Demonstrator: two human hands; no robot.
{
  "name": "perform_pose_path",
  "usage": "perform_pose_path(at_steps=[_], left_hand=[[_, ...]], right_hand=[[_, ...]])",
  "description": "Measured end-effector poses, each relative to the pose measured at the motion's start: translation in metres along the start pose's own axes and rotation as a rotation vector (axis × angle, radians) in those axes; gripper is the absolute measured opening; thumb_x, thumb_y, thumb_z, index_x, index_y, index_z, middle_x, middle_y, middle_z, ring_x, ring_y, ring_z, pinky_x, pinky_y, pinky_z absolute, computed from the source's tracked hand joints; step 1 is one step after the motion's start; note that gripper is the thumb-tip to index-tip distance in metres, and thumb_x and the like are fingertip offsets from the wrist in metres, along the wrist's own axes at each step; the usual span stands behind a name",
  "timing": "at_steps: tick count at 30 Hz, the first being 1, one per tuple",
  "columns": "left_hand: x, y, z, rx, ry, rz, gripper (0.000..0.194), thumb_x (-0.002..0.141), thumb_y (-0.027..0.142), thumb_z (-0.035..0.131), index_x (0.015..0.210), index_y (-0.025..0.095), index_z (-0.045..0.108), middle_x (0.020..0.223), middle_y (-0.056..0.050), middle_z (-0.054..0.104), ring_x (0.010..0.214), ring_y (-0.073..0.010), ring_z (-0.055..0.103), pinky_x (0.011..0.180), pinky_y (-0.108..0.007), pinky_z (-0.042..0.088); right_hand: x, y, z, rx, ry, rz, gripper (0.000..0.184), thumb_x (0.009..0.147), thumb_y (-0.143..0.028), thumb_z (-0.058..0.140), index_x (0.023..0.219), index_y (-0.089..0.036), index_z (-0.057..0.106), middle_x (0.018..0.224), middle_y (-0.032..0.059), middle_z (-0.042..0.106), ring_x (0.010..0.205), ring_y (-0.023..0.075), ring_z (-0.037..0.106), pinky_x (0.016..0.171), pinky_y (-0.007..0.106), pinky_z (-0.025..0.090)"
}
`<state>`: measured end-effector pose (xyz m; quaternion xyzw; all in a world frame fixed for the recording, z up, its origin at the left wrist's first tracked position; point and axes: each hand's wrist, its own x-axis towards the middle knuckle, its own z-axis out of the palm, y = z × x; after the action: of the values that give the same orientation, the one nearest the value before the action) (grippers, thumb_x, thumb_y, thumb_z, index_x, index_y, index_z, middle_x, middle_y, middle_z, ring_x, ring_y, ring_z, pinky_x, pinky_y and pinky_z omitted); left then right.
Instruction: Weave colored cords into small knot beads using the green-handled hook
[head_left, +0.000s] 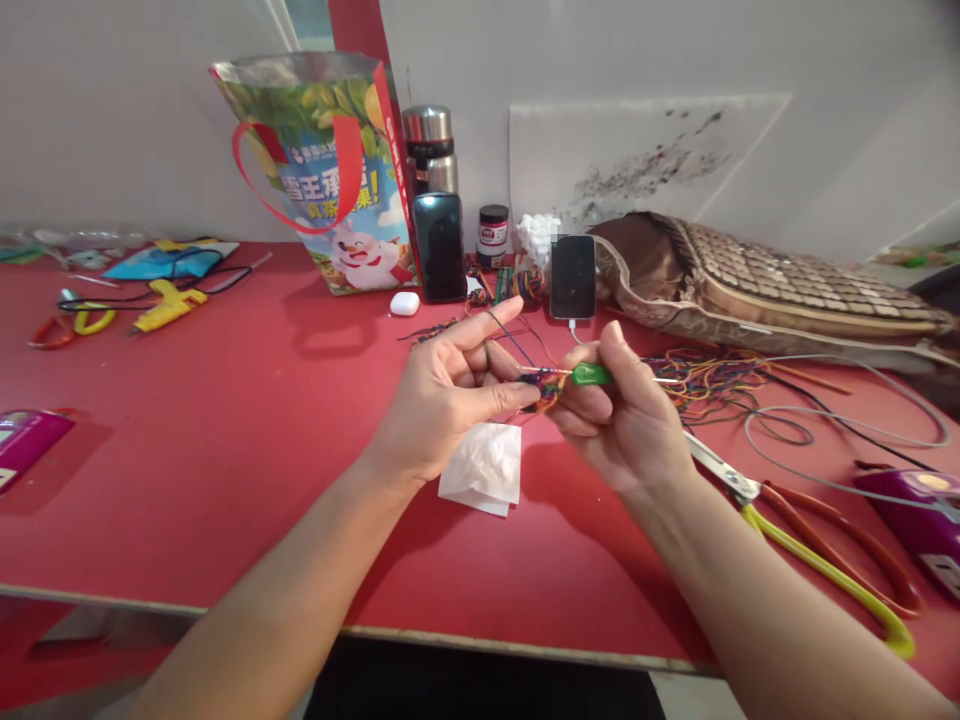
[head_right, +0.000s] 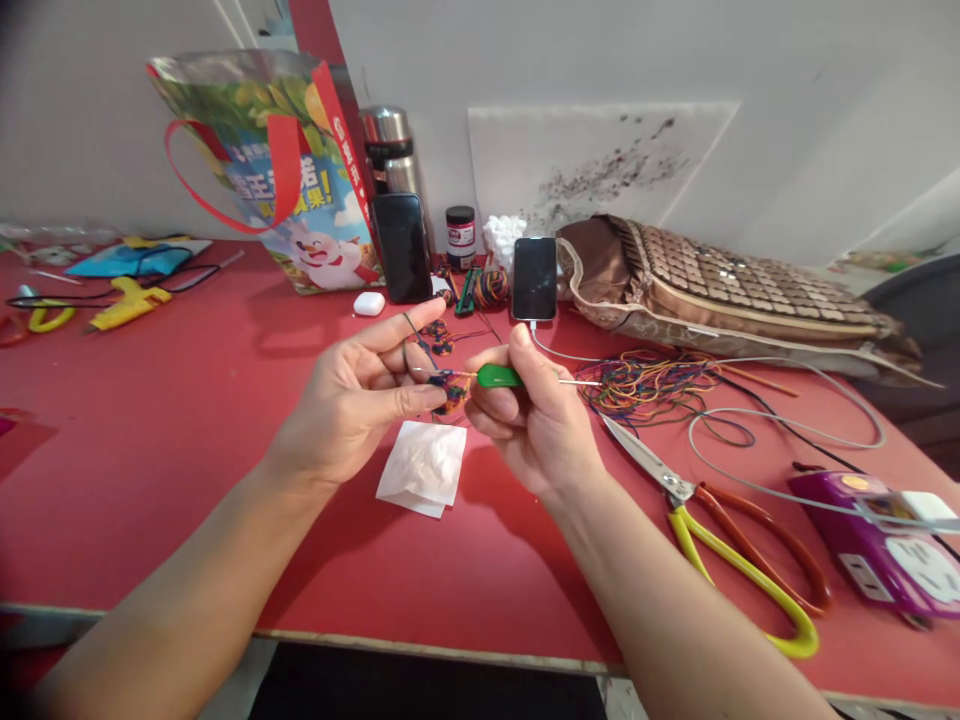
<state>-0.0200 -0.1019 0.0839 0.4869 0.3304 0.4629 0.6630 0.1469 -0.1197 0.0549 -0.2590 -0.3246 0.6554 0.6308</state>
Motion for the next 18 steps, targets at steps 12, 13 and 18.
perform_pose_path(at_steps=[12,13,18], left_hand=[[-0.004,0.003,0.001,0.048,-0.068,0.036,0.065,0.068,0.01,0.092,0.131,0.022,0.077,0.073,0.001,0.074,0.071,-0.0166,0.073,0.071,-0.028,0.059],[-0.004,0.003,0.0,0.05,-0.067,0.039,0.065,0.069,0.01,0.092,0.131,0.021,0.077,0.073,0.001,0.074,0.072,-0.0171,0.074,0.072,-0.028,0.059],[-0.004,0.003,0.0,0.066,-0.061,0.05,0.068,0.07,0.012,0.092,0.135,0.02,0.075,0.073,0.0,0.075,0.073,-0.0175,0.074,0.07,-0.028,0.06]], right_hand=[[0.001,-0.017,-0.011,-0.206,-0.022,0.037,0.047,0.084,-0.062,0.081,0.067,-0.018,0.076,0.041,-0.0112,0.025,0.035,0.0046,0.016,0.035,0.02,0.016],[0.001,-0.018,-0.011,-0.212,-0.018,0.03,0.047,0.083,-0.061,0.082,0.067,-0.018,0.076,0.04,-0.0111,0.025,0.036,0.0046,0.016,0.035,0.02,0.016],[0.001,-0.021,-0.012,-0.254,0.008,-0.001,0.046,0.082,-0.061,0.084,0.067,-0.018,0.076,0.04,-0.0108,0.025,0.036,0.0045,0.017,0.035,0.02,0.015]])
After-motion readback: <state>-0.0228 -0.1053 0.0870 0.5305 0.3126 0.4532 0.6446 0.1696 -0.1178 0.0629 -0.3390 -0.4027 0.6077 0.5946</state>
